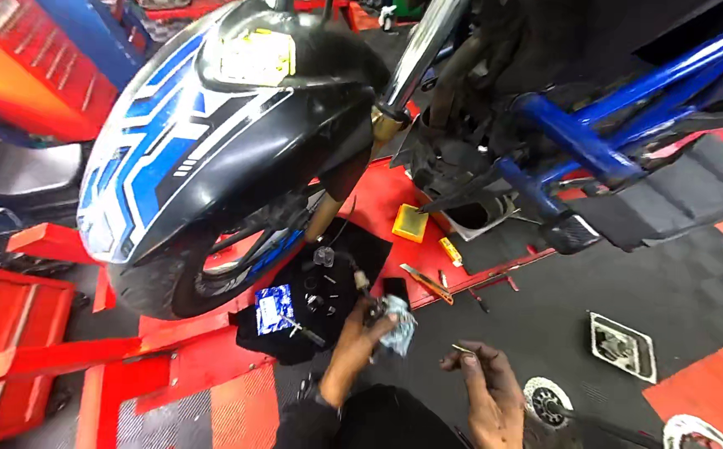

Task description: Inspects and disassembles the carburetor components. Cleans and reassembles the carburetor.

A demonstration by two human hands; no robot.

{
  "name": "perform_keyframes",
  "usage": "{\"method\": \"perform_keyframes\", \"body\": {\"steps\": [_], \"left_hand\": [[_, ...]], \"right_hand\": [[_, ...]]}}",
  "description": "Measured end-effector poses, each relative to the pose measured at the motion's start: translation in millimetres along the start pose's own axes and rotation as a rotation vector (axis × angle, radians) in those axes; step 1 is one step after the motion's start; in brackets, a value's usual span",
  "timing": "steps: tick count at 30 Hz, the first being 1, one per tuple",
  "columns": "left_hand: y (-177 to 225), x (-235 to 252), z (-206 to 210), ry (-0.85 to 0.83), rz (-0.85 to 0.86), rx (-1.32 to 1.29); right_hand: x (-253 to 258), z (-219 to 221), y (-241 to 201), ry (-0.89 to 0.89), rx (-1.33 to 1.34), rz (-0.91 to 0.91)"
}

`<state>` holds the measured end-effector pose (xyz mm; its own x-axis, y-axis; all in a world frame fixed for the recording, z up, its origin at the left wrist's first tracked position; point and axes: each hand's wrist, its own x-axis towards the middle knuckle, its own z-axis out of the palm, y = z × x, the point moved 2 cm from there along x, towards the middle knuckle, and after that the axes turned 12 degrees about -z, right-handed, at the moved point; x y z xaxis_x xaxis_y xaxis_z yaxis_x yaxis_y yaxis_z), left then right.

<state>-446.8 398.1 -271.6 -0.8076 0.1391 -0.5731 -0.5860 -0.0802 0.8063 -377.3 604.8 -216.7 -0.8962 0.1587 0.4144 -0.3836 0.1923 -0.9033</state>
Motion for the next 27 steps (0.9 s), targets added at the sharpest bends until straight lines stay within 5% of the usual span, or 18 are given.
{"method": "perform_keyframes", "body": {"steps": [3, 6, 13, 18, 27], "left_hand": [[-35, -97, -4, -0.136, -0.077, -0.673], [-50, -156, -24, -0.159, 0.003, -0.963], [-44, -255, -48, 0.385, 0.391, -1.080], [-56, -291, -53, 0.651, 0.585, -1.224], [-69, -320, -78, 0.761, 0.693, -0.883]], "right_hand": [[0, 37, -15, -0.264, 0.141, -0.177], [-6, 79, -29, -0.554, 0.343, -0.189], [3, 158, -84, -1.119, 0.604, -0.308], [-23, 173, -128, -1.134, 0.513, -0.577], [-64, 193, -159, -1.111, 0.350, -0.589]]}}
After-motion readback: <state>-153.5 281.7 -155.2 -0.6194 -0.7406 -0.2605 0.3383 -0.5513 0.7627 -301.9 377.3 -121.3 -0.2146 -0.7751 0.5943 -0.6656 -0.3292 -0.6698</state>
